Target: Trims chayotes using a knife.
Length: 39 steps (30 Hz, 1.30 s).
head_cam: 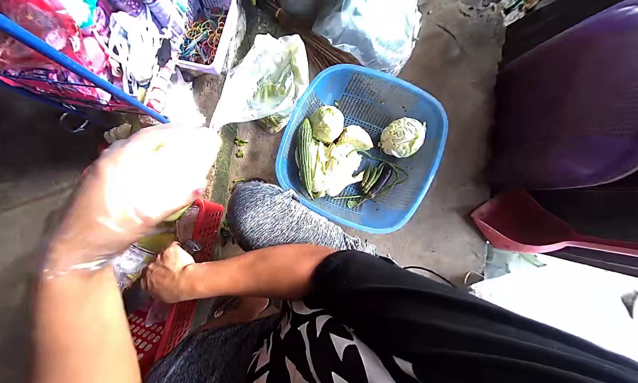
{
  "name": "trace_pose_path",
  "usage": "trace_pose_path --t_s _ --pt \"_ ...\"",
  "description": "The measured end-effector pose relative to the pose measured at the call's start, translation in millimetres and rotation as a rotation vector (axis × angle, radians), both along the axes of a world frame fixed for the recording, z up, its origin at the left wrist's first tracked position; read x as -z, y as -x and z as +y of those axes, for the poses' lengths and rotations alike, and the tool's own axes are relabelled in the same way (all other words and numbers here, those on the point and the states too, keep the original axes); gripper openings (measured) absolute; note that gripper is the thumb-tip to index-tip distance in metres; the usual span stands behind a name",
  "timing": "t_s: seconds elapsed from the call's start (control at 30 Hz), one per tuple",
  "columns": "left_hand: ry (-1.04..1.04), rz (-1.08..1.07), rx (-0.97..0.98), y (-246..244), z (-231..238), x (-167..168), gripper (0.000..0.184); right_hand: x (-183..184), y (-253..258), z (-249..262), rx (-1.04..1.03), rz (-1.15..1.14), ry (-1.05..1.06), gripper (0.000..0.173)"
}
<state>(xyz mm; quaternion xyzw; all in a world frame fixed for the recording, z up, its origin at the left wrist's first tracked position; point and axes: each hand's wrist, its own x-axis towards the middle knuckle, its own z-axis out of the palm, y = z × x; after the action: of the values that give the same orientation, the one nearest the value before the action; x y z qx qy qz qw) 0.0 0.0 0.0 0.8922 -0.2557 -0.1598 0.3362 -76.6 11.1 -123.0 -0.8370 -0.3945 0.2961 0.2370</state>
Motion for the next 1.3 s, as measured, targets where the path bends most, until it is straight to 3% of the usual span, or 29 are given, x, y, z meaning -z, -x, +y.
trace_pose_path --t_s 0.1,0.17,0.3,0.37,0.43,0.47,0.53,0.63,0.73,0.83,0.93,1.03,1.13,1.3 --pt "0.313 0.047 0.082 6.1 -6.2 8.3 0.066 -8.4 -13.9 -25.7 0.205 0.114 -0.119 0.036" --pt "0.509 0.018 0.004 35.6 11.7 -3.1 0.060 -18.4 -17.4 -54.0 0.339 0.195 -0.202 0.034" --pt "0.814 -0.053 -0.488 140.5 71.9 -34.1 0.036 -23.5 -41.9 -74.7 0.326 0.026 -0.017 0.044" --pt "1.035 0.039 -0.752 195.9 97.6 -38.7 0.043 -8.3 -52.4 -81.5 0.325 -0.118 -0.065 0.051" --pt "1.198 -0.044 -1.030 257.7 105.5 -38.5 0.037 -0.7 -61.6 -87.8 0.275 -0.165 -0.180 0.060" --pt "1.318 -0.102 -1.169 291.8 105.7 -35.5 0.049 -1.3 -62.1 -88.3 0.229 -0.170 -0.210 0.062" --pt "1.555 -0.229 -1.403 362.7 101.0 -23.7 0.060 -9.1 -50.7 -88.8 0.152 -0.173 -0.245 0.064" --pt "1.515 -0.413 -1.768 458.7 81.9 -1.7 0.047 -4.9 -31.5 -83.9 0.080 -0.180 -0.271 0.066" --pt "1.551 -0.483 -1.866 547.3 66.1 44.1 0.044 16.1 -28.0 -76.2 0.016 -0.126 -0.274 0.066" --pt "1.658 -0.507 -2.027 612.4 56.8 102.4 0.036 18.0 -9.9 -59.6 0.029 0.054 -0.319 0.046" --pt "1.712 -0.370 -2.179 638.3 56.6 148.8 0.033 -11.7 24.3 -56.0 0.057 0.177 -0.364 0.028" --pt "1.781 -0.342 -2.123 610.2 85.1 175.6 0.031 -38.4 29.2 -57.7 0.101 0.238 -0.457 0.018" --pt "1.879 -0.355 -1.808 564.7 110.7 176.7 0.033 -60.3 34.0 -67.5 0.168 0.318 -0.491 0.016" --pt "1.796 0.111 -0.929 442.6 156.7 150.1 0.062 -61.3 64.6 -126.4 0.309 0.447 -0.611 0.018"
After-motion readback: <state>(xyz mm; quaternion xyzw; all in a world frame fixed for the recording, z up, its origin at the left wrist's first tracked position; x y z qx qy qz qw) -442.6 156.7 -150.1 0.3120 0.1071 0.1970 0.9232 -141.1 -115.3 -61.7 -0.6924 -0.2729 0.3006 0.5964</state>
